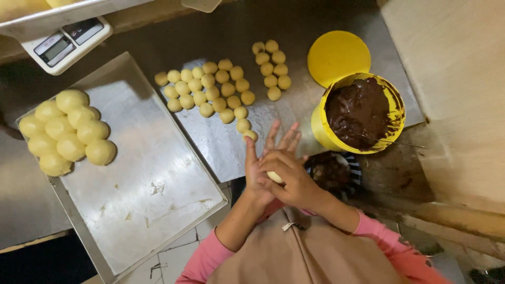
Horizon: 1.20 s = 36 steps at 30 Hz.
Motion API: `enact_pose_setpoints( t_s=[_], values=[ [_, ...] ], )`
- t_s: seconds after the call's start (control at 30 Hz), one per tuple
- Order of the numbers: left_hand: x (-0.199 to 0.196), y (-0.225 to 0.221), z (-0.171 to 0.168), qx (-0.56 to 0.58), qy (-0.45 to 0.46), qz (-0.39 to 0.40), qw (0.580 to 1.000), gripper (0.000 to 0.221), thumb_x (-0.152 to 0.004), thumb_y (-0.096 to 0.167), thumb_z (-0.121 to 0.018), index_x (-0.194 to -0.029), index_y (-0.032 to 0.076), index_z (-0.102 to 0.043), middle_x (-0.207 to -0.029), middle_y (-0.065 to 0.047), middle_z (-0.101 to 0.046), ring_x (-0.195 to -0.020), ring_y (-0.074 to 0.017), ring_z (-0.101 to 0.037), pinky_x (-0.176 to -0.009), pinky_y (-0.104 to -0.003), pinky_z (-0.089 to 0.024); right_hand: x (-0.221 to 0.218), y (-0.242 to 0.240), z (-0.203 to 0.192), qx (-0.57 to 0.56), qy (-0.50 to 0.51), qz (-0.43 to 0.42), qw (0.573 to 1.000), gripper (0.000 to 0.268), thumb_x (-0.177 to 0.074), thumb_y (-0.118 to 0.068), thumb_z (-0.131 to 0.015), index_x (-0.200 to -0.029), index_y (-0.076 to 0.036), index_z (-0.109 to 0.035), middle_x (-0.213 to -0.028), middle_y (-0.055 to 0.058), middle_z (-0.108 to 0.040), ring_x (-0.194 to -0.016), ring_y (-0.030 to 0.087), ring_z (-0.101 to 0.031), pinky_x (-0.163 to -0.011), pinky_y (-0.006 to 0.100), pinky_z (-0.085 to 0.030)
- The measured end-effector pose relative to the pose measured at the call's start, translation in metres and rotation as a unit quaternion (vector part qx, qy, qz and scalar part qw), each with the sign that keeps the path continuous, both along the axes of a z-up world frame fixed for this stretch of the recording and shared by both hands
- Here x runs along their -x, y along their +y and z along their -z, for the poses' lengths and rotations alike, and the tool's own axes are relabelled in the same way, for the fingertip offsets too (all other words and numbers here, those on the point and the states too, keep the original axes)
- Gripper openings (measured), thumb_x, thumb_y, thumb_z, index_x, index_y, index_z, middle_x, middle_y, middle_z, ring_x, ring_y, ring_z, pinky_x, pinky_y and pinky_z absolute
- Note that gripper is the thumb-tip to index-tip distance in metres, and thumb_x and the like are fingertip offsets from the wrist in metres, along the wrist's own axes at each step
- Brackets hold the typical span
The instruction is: Filling dough portions with chocolate paste and rolling them into balls.
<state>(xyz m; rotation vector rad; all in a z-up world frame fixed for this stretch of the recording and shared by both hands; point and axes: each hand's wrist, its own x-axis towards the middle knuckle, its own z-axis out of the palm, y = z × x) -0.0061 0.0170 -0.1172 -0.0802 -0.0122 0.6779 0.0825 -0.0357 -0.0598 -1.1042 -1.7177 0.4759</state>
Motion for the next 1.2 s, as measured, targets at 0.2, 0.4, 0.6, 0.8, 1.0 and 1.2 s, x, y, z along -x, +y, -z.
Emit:
enact_pose_setpoints(
  t_s=[0.2,0.4,0.6,0.8,1.0,1.2],
  values=[
    [0.001,0.007,0.012,0.025,0.058,-0.022,0.998,0.082,-0.101,0.074,-0.038,-0.158,0.016,-0.041,-0.16,-0.023,-0.039,-0.144,-0.0397,-0.044,-0.11,-0.058,-0.045,-0.021,0.0,0.025,0.026,0.06,-0.059,0.996,0.055,-0.084,-0.021,-0.085,-0.127,0.005,-0.062,-0.126,0.022,-0.063,-0.122,0.041,-0.062,-0.103,0.051,-0.047],
    [0.003,0.013,0.04,0.094,0.149,-0.011,0.984,0.074,-0.101,0.068,-0.044,-0.151,0.012,-0.046,-0.151,-0.024,-0.05,-0.135,-0.042,-0.053,-0.107,-0.062,-0.047,-0.067,0.012,-0.005,0.101,0.021,-0.154,0.983,0.048,-0.091,-0.016,-0.074,-0.133,0.002,-0.06,-0.142,0.022,-0.058,-0.134,0.042,-0.055,-0.107,0.054,-0.043],
    [0.009,0.016,-0.001,0.127,0.206,0.035,0.97,0.072,-0.102,0.071,-0.04,-0.154,0.025,-0.021,-0.136,-0.018,-0.051,-0.103,-0.0352,-0.061,-0.069,-0.044,-0.051,-0.074,0.014,0.05,0.318,0.26,-0.136,0.902,0.046,-0.086,-0.007,-0.079,-0.128,0.003,-0.067,-0.129,0.016,-0.066,-0.12,0.025,-0.06,-0.104,0.043,-0.05],
    [0.018,0.024,0.038,0.071,0.269,0.045,0.959,0.085,-0.096,0.078,-0.044,-0.161,0.035,-0.009,-0.14,-0.009,-0.043,-0.108,-0.0398,-0.06,-0.099,-0.073,-0.042,-0.075,0.035,0.121,0.417,0.542,-0.078,0.725,0.044,-0.096,-0.024,-0.064,-0.133,0.0,-0.058,-0.122,0.015,-0.072,-0.101,0.023,-0.073,-0.075,0.037,-0.063],
    [0.034,0.039,0.067,0.047,0.33,-0.016,0.943,0.057,-0.099,0.053,-0.058,-0.148,0.031,-0.038,-0.153,-0.009,-0.03,-0.144,-0.0358,-0.036,-0.11,-0.064,-0.032,-0.104,0.097,0.21,0.352,0.685,0.11,0.628,0.025,-0.096,-0.022,-0.069,-0.113,-0.004,-0.066,-0.111,0.011,-0.074,-0.096,0.027,-0.075,-0.095,0.042,-0.063],
    [0.055,0.045,0.091,-0.006,0.443,-0.059,0.895,0.067,-0.103,0.042,-0.05,-0.16,0.015,-0.027,-0.155,-0.015,-0.033,-0.145,-0.0356,-0.037,-0.113,-0.053,-0.036,-0.117,0.159,0.266,0.071,0.209,0.392,0.893,0.045,-0.095,0.002,-0.078,-0.129,0.002,-0.048,-0.117,0.02,-0.059,-0.109,0.033,-0.067,-0.088,0.042,-0.059]
  ],
)
